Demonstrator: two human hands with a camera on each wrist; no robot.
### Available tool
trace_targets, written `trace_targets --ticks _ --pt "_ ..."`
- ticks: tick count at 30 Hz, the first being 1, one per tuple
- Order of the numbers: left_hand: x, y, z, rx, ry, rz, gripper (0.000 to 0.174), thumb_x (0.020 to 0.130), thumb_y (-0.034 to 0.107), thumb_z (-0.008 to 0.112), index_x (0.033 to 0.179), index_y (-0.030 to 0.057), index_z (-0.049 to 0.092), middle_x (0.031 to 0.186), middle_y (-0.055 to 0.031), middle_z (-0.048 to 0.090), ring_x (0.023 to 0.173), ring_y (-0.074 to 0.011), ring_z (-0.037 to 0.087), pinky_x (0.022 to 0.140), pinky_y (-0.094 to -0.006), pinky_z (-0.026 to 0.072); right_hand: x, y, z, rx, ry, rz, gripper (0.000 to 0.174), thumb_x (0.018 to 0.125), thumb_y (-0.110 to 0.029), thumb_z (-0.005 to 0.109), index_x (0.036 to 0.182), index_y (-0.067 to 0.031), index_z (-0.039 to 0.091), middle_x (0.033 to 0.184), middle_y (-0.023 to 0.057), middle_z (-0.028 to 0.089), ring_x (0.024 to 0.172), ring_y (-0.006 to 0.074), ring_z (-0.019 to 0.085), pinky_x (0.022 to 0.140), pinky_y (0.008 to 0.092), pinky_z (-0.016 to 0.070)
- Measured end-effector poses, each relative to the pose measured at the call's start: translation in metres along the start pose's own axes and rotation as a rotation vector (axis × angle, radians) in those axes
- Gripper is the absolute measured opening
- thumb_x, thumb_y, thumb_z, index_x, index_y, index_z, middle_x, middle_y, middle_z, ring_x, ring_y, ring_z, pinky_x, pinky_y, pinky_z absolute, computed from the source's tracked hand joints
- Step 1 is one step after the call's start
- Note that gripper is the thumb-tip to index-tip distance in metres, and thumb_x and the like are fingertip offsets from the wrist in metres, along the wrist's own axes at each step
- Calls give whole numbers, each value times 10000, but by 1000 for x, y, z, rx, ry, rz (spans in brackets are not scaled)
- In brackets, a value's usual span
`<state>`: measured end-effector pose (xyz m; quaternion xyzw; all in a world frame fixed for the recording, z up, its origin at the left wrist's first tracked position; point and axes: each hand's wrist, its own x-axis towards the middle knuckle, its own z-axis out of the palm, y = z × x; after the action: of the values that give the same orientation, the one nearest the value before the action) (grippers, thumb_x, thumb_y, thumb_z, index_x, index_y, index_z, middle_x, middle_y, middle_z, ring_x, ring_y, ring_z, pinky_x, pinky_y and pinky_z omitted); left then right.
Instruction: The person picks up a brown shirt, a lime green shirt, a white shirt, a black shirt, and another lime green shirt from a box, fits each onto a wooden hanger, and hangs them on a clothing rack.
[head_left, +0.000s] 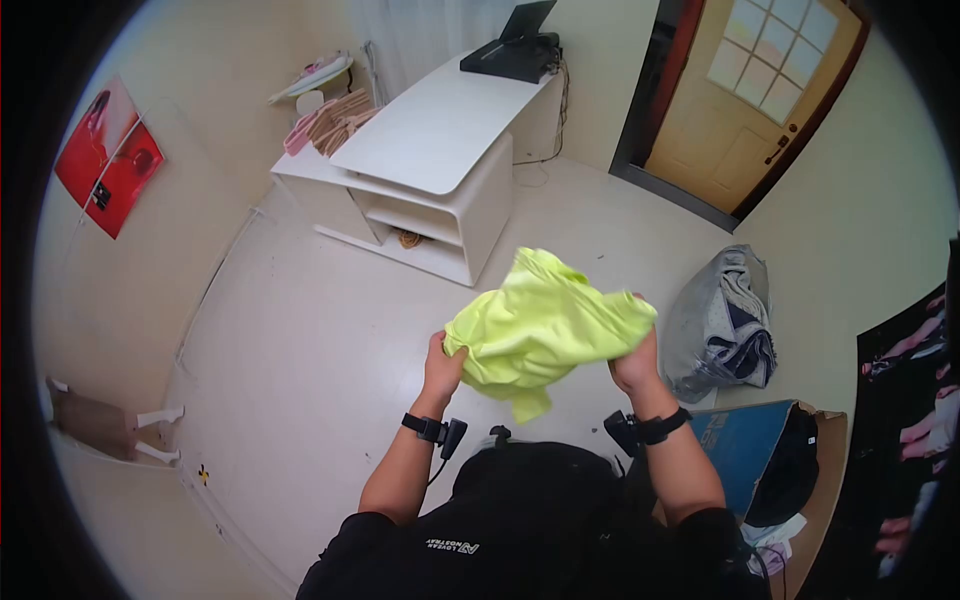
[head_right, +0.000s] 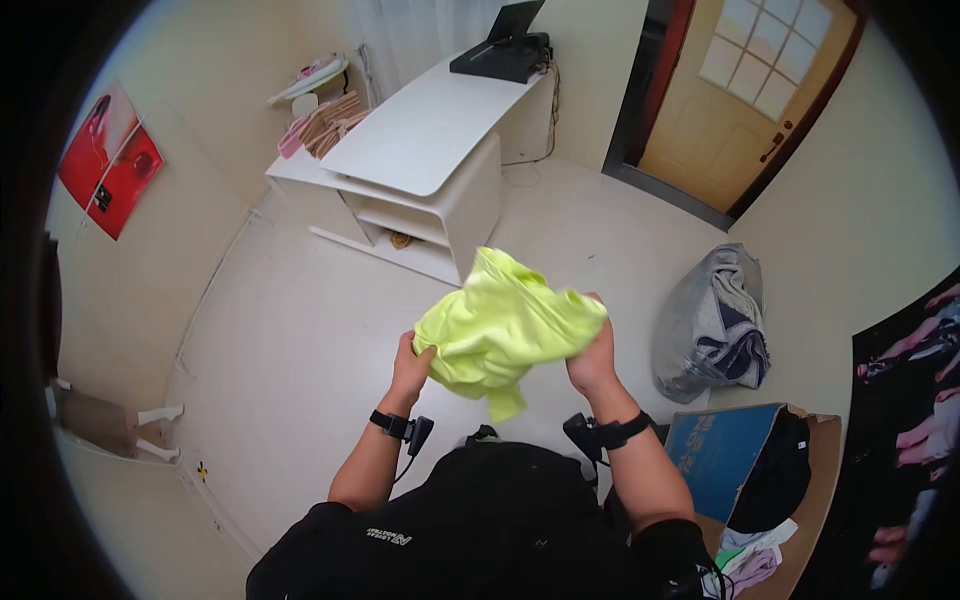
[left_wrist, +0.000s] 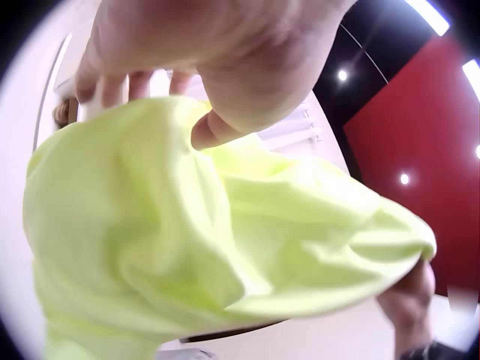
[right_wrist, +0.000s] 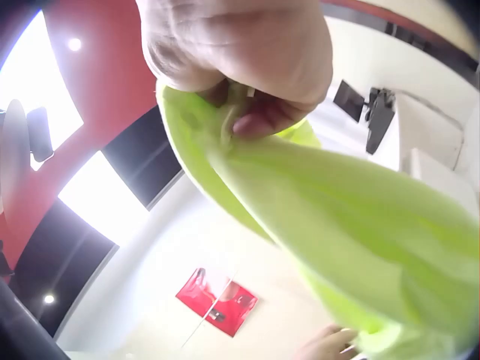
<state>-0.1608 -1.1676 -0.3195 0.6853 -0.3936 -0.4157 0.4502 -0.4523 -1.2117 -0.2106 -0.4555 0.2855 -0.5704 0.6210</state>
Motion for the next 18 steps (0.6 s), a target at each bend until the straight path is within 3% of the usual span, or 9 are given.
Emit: trace_targets --ticks 2,3,5,8,9,11,15,17,18 --pt "3 -13 -18 520 227 203 663 805 134 644 1338 5 270 1314 -183 375 1148 -290 460 919 -338 439 24 -1 55 85 57 56 283 879 -15 518 1162 -31 518 1109 81 601 1019 186 588 897 326 474" --pt "-3 0 -24 518 224 168 663 805 134 644 1338 5 270 1314 -183 375 1148 -290 460 919 -338 439 33 3 74 -73 -3 24 280 846 3 539 1125 -21 530 1066 62 602 982 164 585 862 305 476" --pt "-17 48 -32 -194 -322 14 733 762 113 680 1362 66 262 1314 -157 376 1162 -287 462 916 -359 445 45 19 102 -229 -90 14 278 812 21 561 1088 -12 543 1024 44 603 945 142 582 828 283 477" --pt "-25 77 -23 -566 -421 241 663 758 120 671 1333 92 343 1269 -141 442 1131 -248 493 886 -342 466 56 47 132 -464 -493 19 243 759 0 594 1002 -8 586 994 82 570 903 204 579 783 296 466" --pt "-17 75 -26 -575 -394 223 663 758 120 671 1333 92 343 1269 -141 442 1131 -248 493 886 -342 466 56 56 140 -597 -587 -88 231 745 -12 609 976 -10 598 986 97 553 883 234 573 764 307 464" --pt "7 68 -33 21 -393 247 514 797 125 649 1272 84 457 1210 -93 523 1095 -205 530 876 -335 471 56 67 151 -687 -729 -37 215 734 -32 644 945 -25 608 1015 100 512 909 248 545 790 305 453" --pt "37 52 -37 -63 -157 465 414 838 145 630 1223 45 515 1141 -64 597 1021 -194 574 886 -328 464 94 61 158 -640 -936 -171 277 714 -33 653 977 -41 567 1003 99 502 892 244 540 790 311 448" --pt "49 71 -52 -211 -164 370 401 858 127 616 1235 49 503 1168 -66 579 1048 -184 560 882 -330 470 125 61 152 -522 -944 -255 318 708 -26 652 1007 -44 545 983 99 504 879 234 540 786 308 447" --pt "54 84 -59 -341 -113 284 403 864 127 613 1243 53 496 1187 -70 564 1064 -185 549 884 -333 470 144 61 144 -474 -944 -116 366 702 -16 651 1043 -37 521 964 96 509 874 222 540 791 305 447"
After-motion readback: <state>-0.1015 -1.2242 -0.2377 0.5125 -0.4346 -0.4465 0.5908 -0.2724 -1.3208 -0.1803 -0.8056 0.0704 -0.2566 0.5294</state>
